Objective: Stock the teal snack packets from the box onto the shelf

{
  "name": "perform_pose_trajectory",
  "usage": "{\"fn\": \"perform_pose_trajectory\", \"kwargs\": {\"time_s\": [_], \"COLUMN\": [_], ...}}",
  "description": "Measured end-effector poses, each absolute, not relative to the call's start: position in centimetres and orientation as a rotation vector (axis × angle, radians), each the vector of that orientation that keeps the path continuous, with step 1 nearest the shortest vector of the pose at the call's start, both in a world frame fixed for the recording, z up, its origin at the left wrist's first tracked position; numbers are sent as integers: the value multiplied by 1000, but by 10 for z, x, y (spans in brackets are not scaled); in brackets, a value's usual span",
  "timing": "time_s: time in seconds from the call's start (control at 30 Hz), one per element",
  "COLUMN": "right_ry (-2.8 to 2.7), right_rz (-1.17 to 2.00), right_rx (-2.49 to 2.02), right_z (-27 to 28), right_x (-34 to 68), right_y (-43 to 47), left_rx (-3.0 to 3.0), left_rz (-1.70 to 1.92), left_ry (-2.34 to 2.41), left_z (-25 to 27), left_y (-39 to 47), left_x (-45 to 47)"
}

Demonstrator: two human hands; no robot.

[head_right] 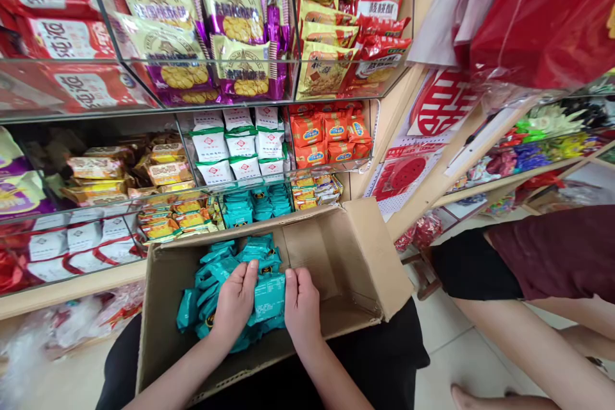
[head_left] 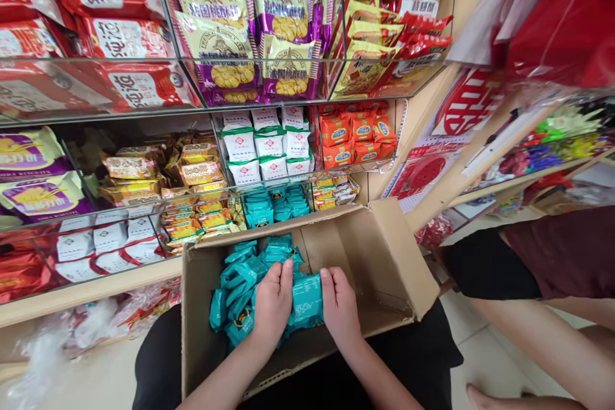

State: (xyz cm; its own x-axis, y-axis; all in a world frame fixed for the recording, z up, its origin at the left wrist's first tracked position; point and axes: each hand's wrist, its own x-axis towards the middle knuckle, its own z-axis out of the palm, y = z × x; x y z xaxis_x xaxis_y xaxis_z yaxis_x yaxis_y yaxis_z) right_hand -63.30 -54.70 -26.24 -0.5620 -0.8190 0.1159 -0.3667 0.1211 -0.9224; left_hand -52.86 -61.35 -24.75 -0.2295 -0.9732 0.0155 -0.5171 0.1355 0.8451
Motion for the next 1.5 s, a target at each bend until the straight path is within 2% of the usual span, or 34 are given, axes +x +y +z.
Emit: {"fn": "perform_pose_trajectory", "kwargs": {"time_s": [0.13, 0.23, 0.3, 0.47, 0.53, 0.6, 0.73, 0.87, 1.03, 1.13, 1.3, 1.5], "right_ry": [2089, 2191, 2250, 2000, 1804, 1731, 1539, 1338, 1331, 1350, 1404, 1355], "right_rz": [-1435, -1458, -1504, -1468, -1506, -1613, -1707, -1612, -1630, -1636, -1514, -1361], "right_rx": [-1215, -1267, -1378, -1980, -2060, -1911, -1141, -713, -724, -743, -626, -680], "right_z": [-263, -265, -268, -268, -265, -264, -266, -268, -269, -272, -283, -288], "right_x": [-634, -639, -646, -666, -665, -659, -644, -641, -647, -651, -656, -654], "right_y": [-545, -541, -539, -528, -524, -521, -524, -530, -529, -527, -531, -535], "left_rx": [1412, 1378, 1383, 1250, 1112, 1034, 972, 900, 1002, 995, 1024, 1184], "left_rz": [-934, -1067, -1360, -2584, -2702, -2516, -2090, -2053, -1852, -1556, -996, -568], "left_ry": [-1828, -1782, -1658, -1027, -966, -1058, -1359, -1575, -1937, -2136, -2121, -2759], "left_z": [-252, -250, -245, -223, -219, -218, -220, -221, -217, -202, -171, -193], "left_y": [-616, -618, -619, -616, -613, -611, -610, -615, -626, -639, -689, -766], "left_x": [-531, -533, -532, -523, -520, -519, -521, -522, -521, -525, -538, -569]}}
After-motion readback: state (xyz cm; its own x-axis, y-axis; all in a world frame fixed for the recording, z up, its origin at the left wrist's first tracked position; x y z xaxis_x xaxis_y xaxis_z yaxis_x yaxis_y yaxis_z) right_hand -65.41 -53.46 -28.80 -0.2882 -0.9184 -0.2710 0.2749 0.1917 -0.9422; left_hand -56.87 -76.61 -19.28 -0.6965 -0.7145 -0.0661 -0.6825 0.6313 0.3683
